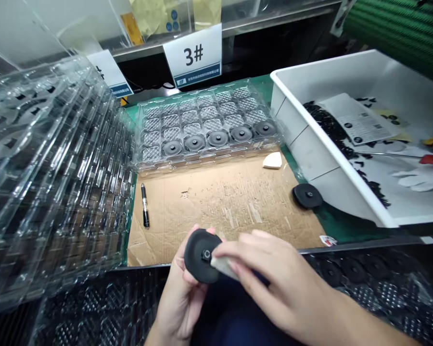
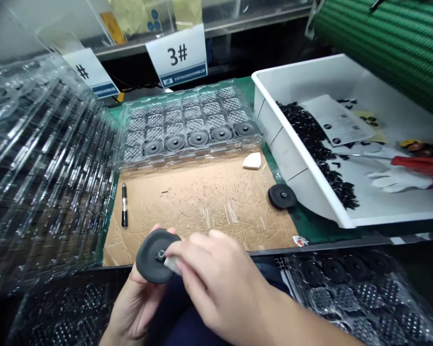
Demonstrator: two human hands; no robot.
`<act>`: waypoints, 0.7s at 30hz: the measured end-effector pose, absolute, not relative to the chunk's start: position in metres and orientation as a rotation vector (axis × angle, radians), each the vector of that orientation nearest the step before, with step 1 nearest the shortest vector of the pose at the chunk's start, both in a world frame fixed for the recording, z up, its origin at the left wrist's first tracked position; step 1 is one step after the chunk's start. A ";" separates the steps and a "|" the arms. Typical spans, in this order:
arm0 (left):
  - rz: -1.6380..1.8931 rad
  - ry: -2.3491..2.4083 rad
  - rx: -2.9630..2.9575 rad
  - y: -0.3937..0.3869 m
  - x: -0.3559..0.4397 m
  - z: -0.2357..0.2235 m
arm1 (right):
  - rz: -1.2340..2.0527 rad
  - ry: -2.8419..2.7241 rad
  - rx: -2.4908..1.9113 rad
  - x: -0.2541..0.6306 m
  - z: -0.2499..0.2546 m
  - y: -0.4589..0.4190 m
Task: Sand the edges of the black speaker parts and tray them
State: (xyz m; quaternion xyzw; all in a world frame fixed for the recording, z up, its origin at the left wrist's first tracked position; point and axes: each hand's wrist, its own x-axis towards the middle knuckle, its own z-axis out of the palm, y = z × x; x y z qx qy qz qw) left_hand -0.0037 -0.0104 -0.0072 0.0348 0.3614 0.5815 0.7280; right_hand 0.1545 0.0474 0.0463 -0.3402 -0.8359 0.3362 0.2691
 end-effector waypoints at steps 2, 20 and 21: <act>1.264 0.756 0.064 -0.011 -0.001 -0.007 | 0.727 -2.274 -0.973 0.156 0.047 0.052; 1.159 0.712 0.066 -0.011 -0.004 0.000 | 1.108 -2.043 -1.318 0.185 -0.052 0.059; 1.159 0.706 0.078 -0.011 -0.003 0.001 | 1.090 -2.008 -1.330 0.185 -0.041 0.061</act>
